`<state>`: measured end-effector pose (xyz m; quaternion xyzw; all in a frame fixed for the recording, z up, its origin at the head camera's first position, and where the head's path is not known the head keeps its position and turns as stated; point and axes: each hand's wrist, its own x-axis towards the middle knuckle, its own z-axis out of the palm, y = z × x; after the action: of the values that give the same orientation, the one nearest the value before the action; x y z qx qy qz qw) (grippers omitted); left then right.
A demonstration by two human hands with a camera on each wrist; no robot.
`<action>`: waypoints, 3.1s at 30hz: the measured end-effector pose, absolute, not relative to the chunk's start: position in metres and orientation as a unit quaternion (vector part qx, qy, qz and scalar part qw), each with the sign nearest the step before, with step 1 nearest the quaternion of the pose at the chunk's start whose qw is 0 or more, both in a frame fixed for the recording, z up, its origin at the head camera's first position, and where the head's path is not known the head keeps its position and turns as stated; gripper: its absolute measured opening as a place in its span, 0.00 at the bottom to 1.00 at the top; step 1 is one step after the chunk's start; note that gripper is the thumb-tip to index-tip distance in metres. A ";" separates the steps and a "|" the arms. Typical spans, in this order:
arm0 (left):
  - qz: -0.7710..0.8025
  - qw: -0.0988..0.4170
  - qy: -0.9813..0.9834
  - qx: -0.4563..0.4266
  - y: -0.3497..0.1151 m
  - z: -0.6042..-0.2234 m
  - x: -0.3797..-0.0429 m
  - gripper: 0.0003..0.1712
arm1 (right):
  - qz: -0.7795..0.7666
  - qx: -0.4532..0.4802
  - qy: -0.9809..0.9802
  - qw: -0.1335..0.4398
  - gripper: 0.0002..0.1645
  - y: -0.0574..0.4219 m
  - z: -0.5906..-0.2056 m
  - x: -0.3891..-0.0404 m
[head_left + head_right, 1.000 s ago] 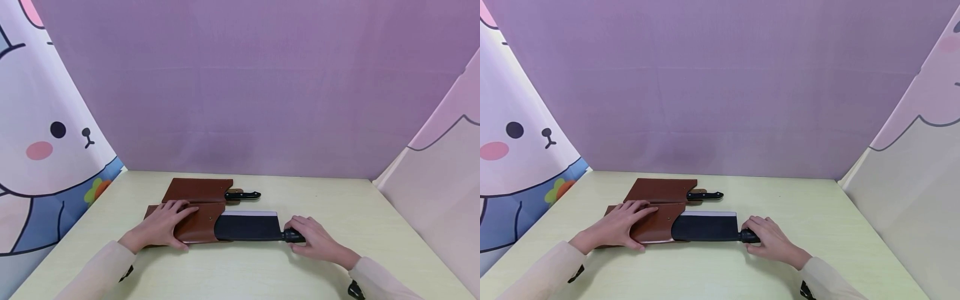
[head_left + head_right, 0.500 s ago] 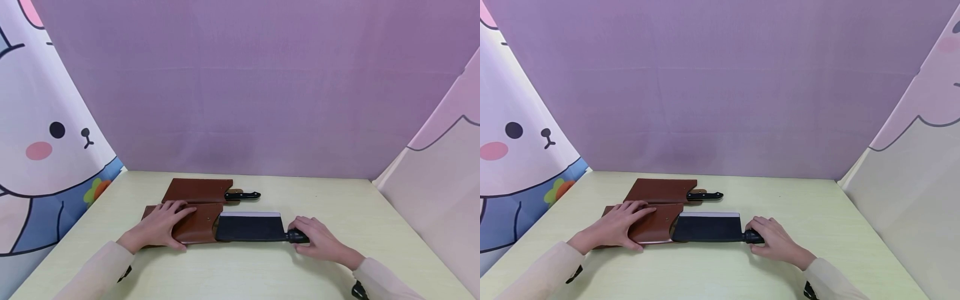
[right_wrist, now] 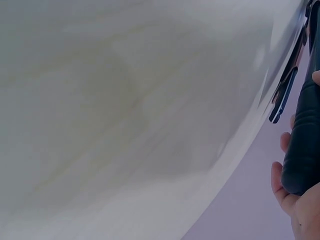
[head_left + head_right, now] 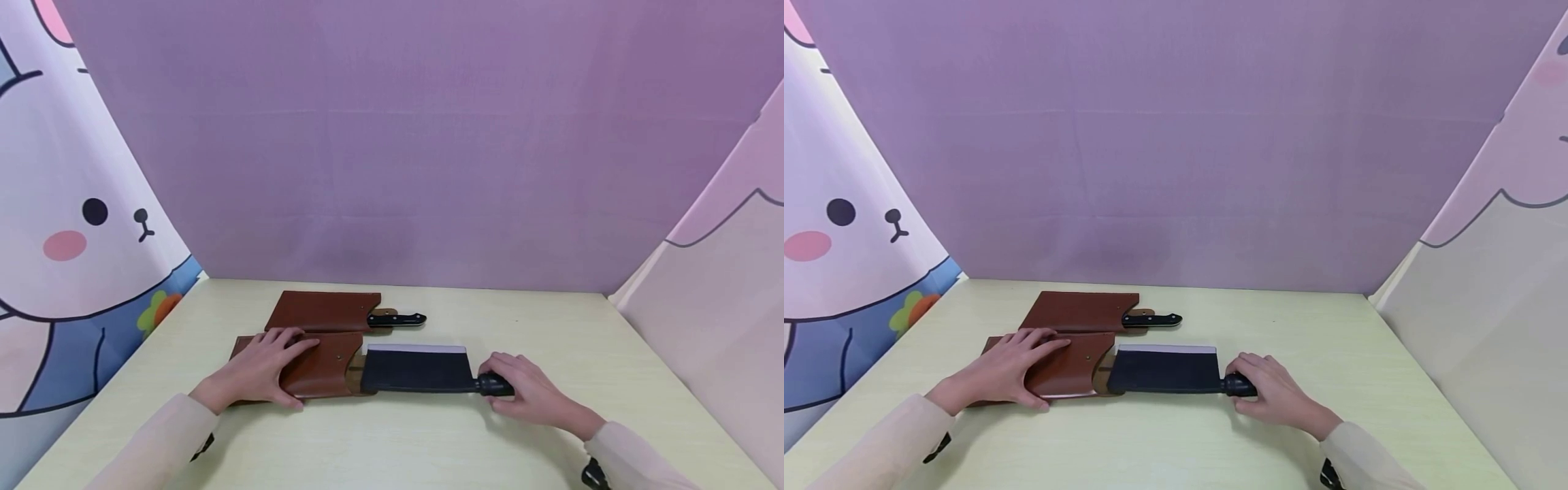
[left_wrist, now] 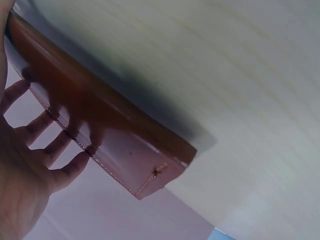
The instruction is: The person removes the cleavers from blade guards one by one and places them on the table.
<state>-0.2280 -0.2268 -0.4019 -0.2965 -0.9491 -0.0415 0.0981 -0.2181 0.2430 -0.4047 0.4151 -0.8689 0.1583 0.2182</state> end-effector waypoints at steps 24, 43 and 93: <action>-0.053 0.095 -0.945 -0.307 -0.225 -0.403 -0.229 0.60 | 0.191 0.443 -0.846 0.227 0.26 0.278 -0.409 -0.222; -0.062 0.068 -0.945 -0.315 -0.220 -0.405 -0.232 0.59 | 0.178 0.428 -0.861 0.210 0.27 0.299 -0.412 -0.216; -0.076 -0.007 -0.946 -0.315 -0.218 -0.402 -0.232 0.58 | 0.166 0.418 -0.883 0.137 0.27 0.307 -0.421 -0.224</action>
<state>-0.2324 -0.2176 -0.4020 -0.3150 -0.9460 -0.0760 -0.0065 -0.2236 0.3071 -0.4206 0.4176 -0.8826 0.1664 0.1373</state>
